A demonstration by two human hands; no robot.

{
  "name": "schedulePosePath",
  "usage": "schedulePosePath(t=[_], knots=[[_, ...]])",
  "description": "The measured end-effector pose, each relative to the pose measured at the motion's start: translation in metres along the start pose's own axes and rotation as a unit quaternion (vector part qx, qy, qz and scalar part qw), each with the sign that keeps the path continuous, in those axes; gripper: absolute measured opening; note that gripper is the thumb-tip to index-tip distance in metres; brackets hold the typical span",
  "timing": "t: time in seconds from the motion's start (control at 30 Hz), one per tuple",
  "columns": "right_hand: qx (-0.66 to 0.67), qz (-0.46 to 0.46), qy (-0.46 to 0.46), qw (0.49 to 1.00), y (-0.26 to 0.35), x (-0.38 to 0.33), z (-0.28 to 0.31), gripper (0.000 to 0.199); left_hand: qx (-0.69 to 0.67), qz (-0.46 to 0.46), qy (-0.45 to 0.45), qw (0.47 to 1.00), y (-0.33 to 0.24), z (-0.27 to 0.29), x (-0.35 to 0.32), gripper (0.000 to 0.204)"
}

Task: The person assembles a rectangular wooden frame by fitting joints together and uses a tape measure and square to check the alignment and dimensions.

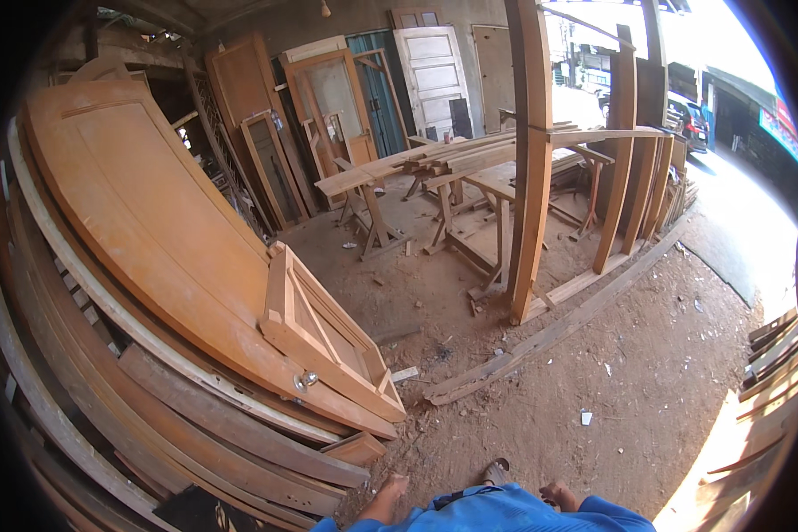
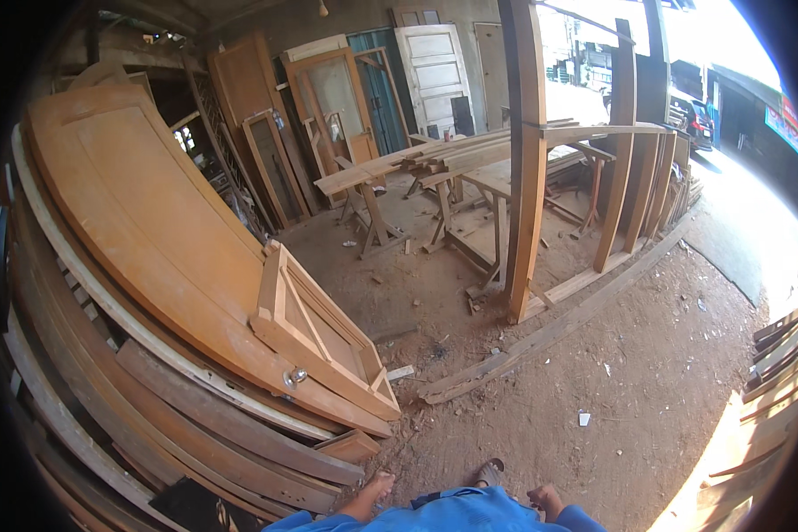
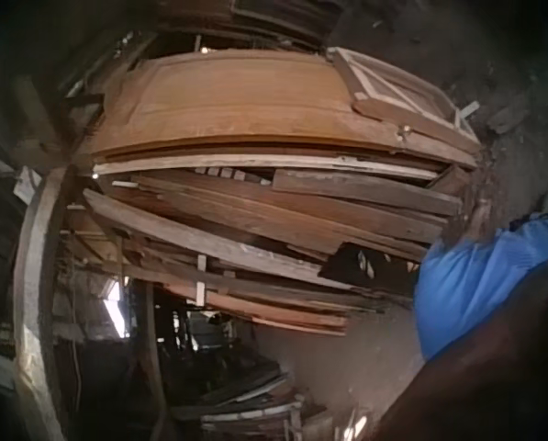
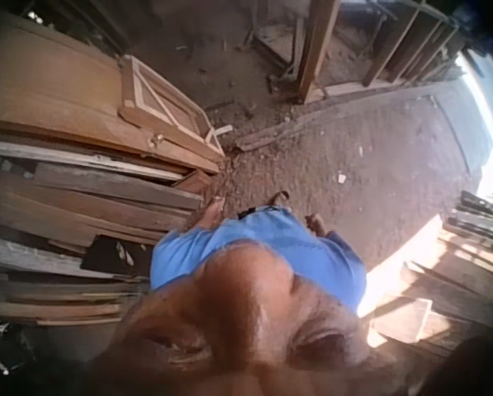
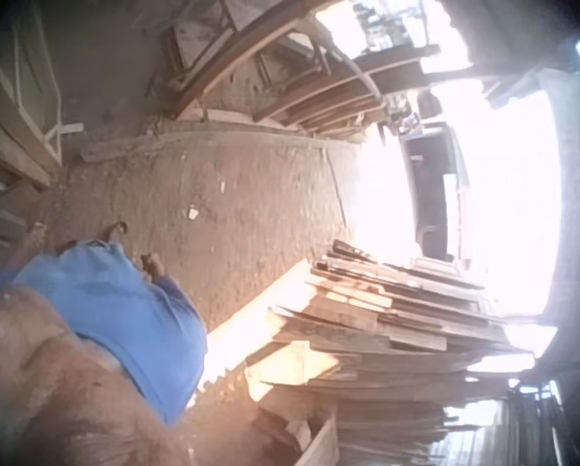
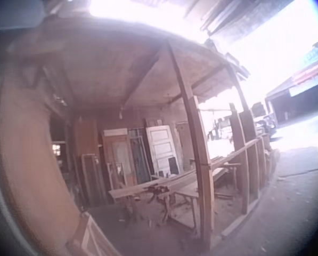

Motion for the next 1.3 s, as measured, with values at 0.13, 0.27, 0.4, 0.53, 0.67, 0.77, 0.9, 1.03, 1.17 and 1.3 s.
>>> schedulePosePath(t=[0.13,0.27,0.4,0.53,0.67,0.77,0.9,1.03,1.17,1.3], knots=[[-0.268,0.119,0.012,0.956,0.080,0.106,0.125,0.022,-0.005,-0.061,0.055,0.997,-0.035,-0.032,0.021,0.032],[-0.614,0.354,-0.142,0.691,0.230,0.120,0.161,0.021,-0.070,-0.067,0.038,0.995,-0.037,-0.048,0.014,0.032],[-0.177,0.291,-0.079,0.937,0.362,0.112,0.144,0.031,-0.112,-0.043,0.009,0.993,-0.052,-0.034,0.015,0.032],[-0.136,0.339,-0.070,0.928,0.414,0.155,0.147,0.035,-0.111,-0.059,0.029,0.992,-0.115,-0.005,0.062,0.031],[-0.551,0.529,-0.109,0.636,0.412,0.190,0.165,0.020,-0.082,-0.107,0.070,0.988,-0.201,0.042,0.140,0.031],[-0.393,0.129,-0.016,0.910,0.417,0.204,0.177,0.025,-0.064,-0.183,0.104,0.976,-0.253,0.107,0.185,0.031],[-0.195,0.017,-0.035,0.980,0.439,0.187,0.170,0.031,-0.260,-0.073,0.255,0.928,-0.286,0.180,0.217,0.033],[-0.283,0.072,0.035,0.956,0.449,0.192,0.196,0.027,0.082,-0.155,-0.129,0.976,-0.406,0.197,0.236,0.031],[-0.212,0.168,0.068,0.960,0.510,0.270,0.218,0.026,-0.212,-0.219,0.064,0.950,-0.457,0.214,0.264,0.023],[-0.253,0.018,0.026,0.967,0.660,0.296,0.185,0.020,-0.234,-0.121,0.160,0.951,-0.528,0.204,0.269,0.034]])
Point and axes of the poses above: each hand's wrist, its own x-axis towards the middle knuckle, its own z-axis out of the back of the hand, y = z × x, the point moved 3 cm from there along x, towards the middle knuckle, and after that the axes turned 10 degrees about y, right-handed, at the moved point
